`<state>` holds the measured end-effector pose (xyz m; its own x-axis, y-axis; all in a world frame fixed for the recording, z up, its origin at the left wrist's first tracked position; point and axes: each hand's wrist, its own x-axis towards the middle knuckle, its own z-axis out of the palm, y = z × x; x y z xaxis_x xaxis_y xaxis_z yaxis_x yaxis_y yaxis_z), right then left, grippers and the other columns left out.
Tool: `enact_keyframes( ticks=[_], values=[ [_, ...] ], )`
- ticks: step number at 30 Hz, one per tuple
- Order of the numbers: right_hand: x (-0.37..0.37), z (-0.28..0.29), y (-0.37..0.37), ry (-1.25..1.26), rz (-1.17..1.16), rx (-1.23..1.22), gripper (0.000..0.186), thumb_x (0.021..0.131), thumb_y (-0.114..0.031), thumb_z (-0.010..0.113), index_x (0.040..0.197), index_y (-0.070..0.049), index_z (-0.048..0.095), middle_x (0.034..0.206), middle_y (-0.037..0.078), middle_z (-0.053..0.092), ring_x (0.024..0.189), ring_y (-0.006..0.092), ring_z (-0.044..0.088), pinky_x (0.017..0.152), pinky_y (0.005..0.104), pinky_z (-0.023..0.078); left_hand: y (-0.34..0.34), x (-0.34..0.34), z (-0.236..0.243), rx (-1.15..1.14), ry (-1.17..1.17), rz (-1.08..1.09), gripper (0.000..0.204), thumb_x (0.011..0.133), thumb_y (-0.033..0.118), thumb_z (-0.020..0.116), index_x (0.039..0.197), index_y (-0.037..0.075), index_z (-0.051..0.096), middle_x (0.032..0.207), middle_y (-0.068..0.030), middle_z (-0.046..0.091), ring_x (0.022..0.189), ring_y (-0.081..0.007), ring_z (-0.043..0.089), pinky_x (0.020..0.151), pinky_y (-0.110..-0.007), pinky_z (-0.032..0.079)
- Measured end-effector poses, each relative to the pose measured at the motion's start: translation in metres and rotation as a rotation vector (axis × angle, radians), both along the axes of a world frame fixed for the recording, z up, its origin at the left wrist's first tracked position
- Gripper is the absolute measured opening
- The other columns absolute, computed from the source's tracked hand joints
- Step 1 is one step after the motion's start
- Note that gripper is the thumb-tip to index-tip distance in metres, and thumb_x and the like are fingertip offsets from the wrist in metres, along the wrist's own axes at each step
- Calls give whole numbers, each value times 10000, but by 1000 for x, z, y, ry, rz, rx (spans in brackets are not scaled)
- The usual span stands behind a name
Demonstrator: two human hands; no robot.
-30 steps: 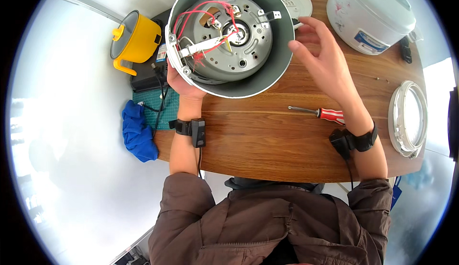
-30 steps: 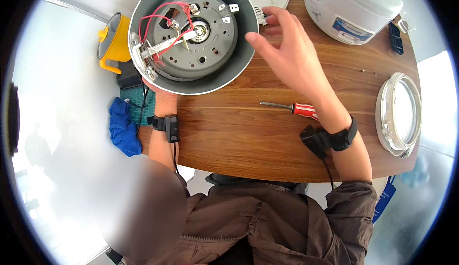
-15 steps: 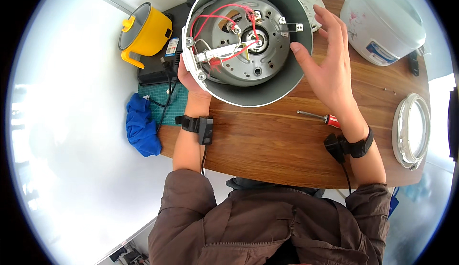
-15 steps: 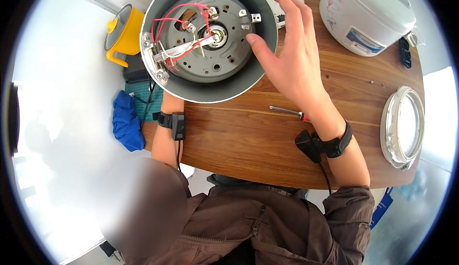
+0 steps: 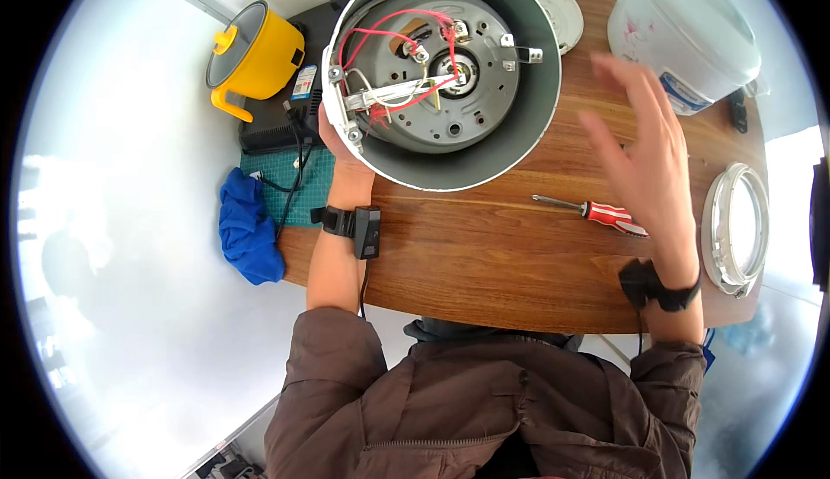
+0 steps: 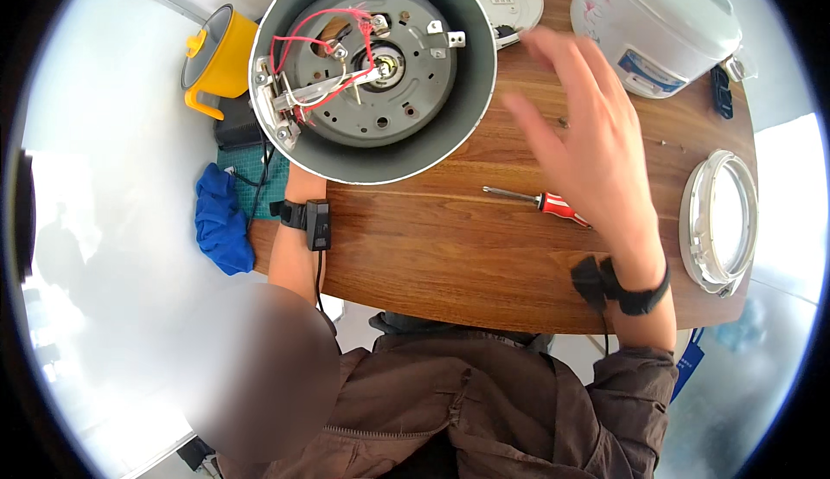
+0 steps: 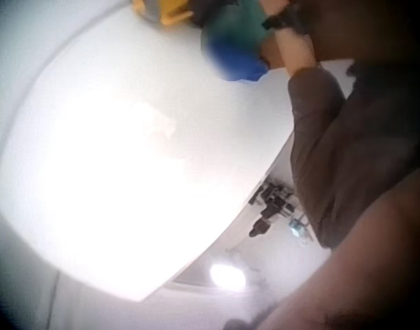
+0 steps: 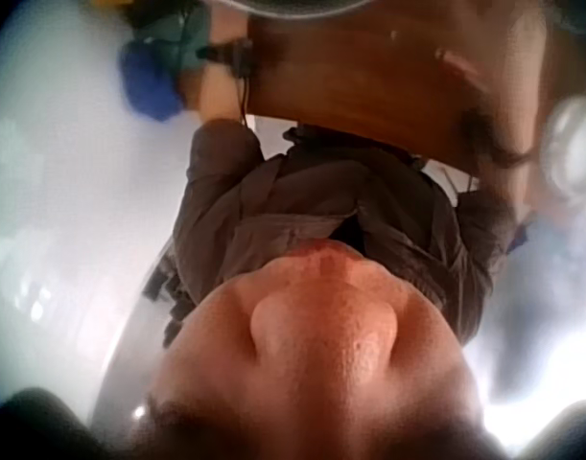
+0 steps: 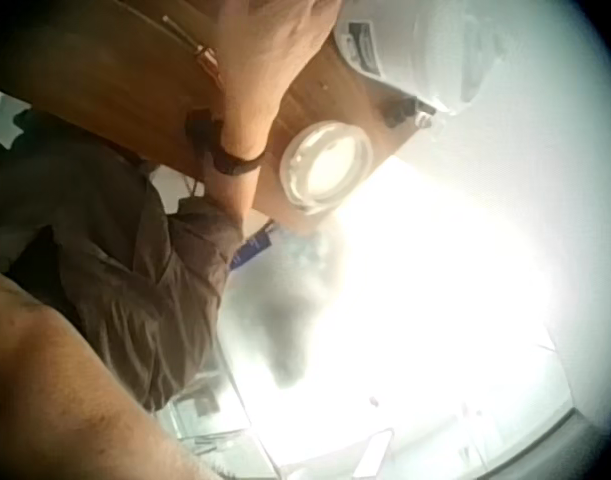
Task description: The person uses a screwdriver to remove screws from the bottom of a white appliance, likely a rice cooker. They manipulate the internal wiring and components while holding the unit steady on a wooden table.
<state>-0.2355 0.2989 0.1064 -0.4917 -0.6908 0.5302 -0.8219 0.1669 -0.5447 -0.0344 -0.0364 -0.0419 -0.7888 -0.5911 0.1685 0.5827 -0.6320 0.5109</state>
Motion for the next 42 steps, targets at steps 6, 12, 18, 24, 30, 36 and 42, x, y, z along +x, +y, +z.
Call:
enact_keyframes(
  ticks=[6,12,18,24,30,36,42],
  values=[
    [6,-29,75,55,-7,442,448,788,-176,800,1178,-23,639,1076,139,626,1015,342,610,897,438,486,24,-10,27,48,-52,-11,544,1009,489,514,1389,108,596,1342,-121,646,1181,-313,638,1010,-483,528],
    [17,-56,100,45,-30,444,457,735,-181,839,1130,-25,671,1082,109,626,1011,329,597,891,425,487,23,-8,23,29,-60,-14,775,937,702,526,1426,101,559,1379,-115,621,1218,-294,612,1034,-483,511],
    [17,-65,103,40,-29,462,349,733,-154,846,1023,-20,706,1009,104,638,947,315,616,853,412,503,43,-5,43,-192,-315,142,868,924,754,471,1467,78,513,1426,-127,587,1261,-304,588,1037,-483,513],
    [25,-52,107,-72,-155,119,281,769,-80,826,1013,-5,708,972,103,635,873,250,612,793,330,490,21,-12,24,-4,-46,-125,814,976,707,440,1483,72,485,1394,-119,607,1229,-274,616,1030,-462,525],
    [36,-13,94,-414,-92,-129,288,867,-112,724,1088,36,614,1001,73,564,916,167,559,830,291,447,26,-12,43,-9,257,-368,815,989,696,436,1487,53,467,1389,-135,603,1229,-268,623,1012,-442,545],
    [58,19,58,-469,-36,-230,341,833,-103,695,1126,23,575,1070,106,559,965,159,548,868,285,448,47,-12,69,-248,-319,99,808,1005,689,408,1494,48,456,1405,-135,586,1247,-268,602,1037,-436,521],
    [67,41,40,-110,-152,-291,326,825,-32,729,1124,34,616,1036,115,618,891,152,587,811,263,473,40,-22,58,-190,-216,129,769,1043,649,359,1450,12,497,1357,-139,611,1206,-252,606,1033,-391,496]
  ],
)
